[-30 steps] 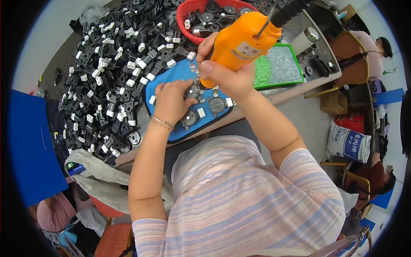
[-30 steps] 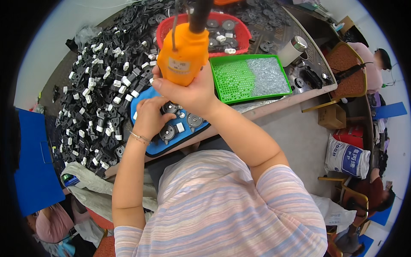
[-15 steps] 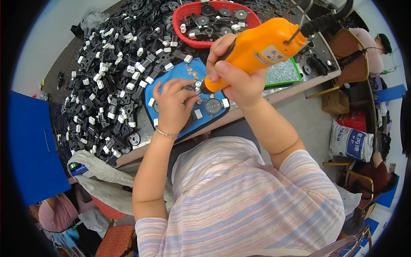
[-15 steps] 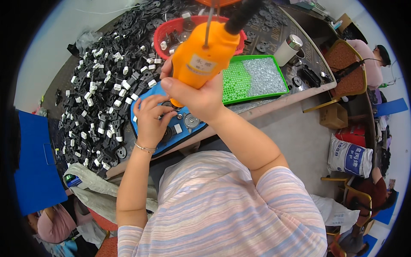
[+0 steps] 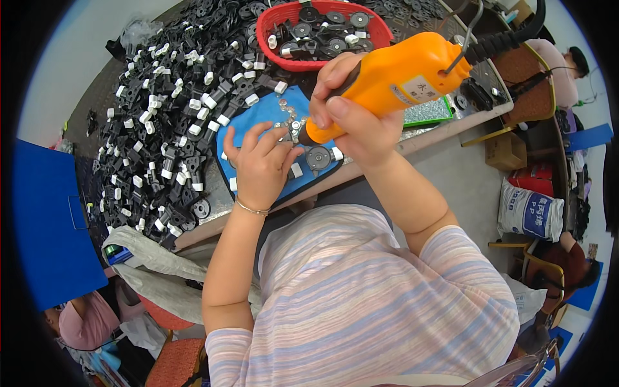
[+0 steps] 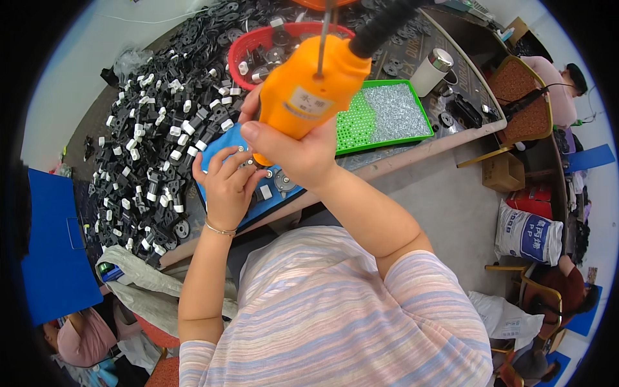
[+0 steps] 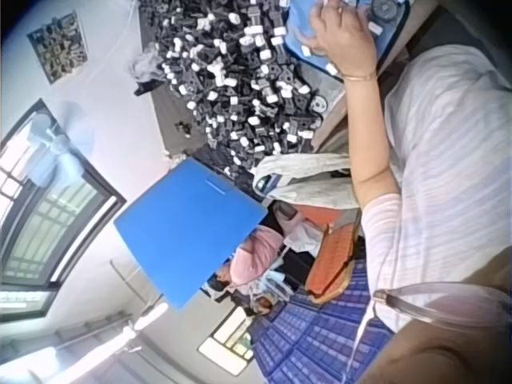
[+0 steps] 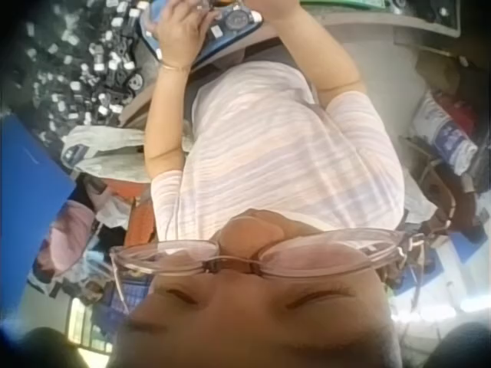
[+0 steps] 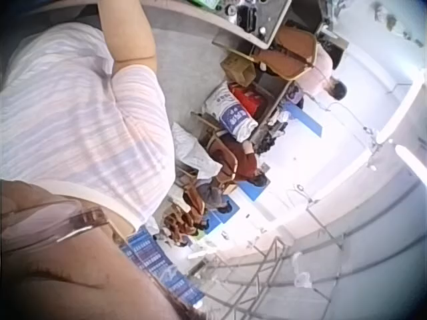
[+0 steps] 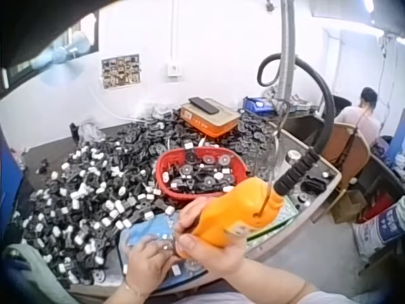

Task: The recorder is assembling small electronic or mechanical parts using an electric screwdriver on a workbench in a factory setting.

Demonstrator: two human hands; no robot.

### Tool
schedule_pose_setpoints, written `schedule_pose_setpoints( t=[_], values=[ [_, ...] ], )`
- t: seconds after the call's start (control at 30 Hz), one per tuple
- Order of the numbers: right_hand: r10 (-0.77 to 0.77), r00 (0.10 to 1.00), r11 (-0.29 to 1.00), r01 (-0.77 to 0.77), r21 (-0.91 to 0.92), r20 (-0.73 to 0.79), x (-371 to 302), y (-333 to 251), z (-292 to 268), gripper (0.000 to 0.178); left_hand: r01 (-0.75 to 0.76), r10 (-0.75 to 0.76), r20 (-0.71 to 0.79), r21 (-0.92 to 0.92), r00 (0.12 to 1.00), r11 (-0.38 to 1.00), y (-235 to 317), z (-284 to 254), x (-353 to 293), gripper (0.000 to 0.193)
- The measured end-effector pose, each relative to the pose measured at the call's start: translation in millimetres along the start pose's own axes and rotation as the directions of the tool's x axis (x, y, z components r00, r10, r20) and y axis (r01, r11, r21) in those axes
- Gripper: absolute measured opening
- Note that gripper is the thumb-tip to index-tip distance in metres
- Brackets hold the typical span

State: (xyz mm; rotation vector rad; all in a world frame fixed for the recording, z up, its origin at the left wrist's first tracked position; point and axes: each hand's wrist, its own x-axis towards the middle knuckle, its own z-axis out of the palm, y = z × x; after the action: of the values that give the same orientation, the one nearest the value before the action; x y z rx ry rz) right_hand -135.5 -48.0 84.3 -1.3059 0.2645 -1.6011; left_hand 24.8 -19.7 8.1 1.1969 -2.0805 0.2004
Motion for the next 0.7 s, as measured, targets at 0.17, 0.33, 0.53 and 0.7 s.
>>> schedule_pose_setpoints(
  t=[0.17,0.33,0.53,0.7],
  values=[
    [-0.002,0.999,0.999,0.004,-0.032,0.049,-2,-3,-1,0.021,0.001,-0.001,0.001,0.006,1.0,1.0,1,0,-1,0.016],
    [0.004,1.0,1.0,-0.004,-0.018,0.016,-2,-2,1,0.021,0.004,-0.004,-0.02,-0.002,1.0,1.0,1,1,-3,0.016],
    [-0.031,0.999,0.999,0.031,-0.02,0.032,-1,6,1,0.021,0.03,-0.03,0.001,-0.025,1.0,0.999,-1,2,-3,0.028],
    [0.018,1.0,0.995,-0.02,-0.097,-0.023,-1,23,7,0.021,0.297,-0.297,0.297,0.045,0.908,0.954,-11,0,-1,0.062]
  ],
)
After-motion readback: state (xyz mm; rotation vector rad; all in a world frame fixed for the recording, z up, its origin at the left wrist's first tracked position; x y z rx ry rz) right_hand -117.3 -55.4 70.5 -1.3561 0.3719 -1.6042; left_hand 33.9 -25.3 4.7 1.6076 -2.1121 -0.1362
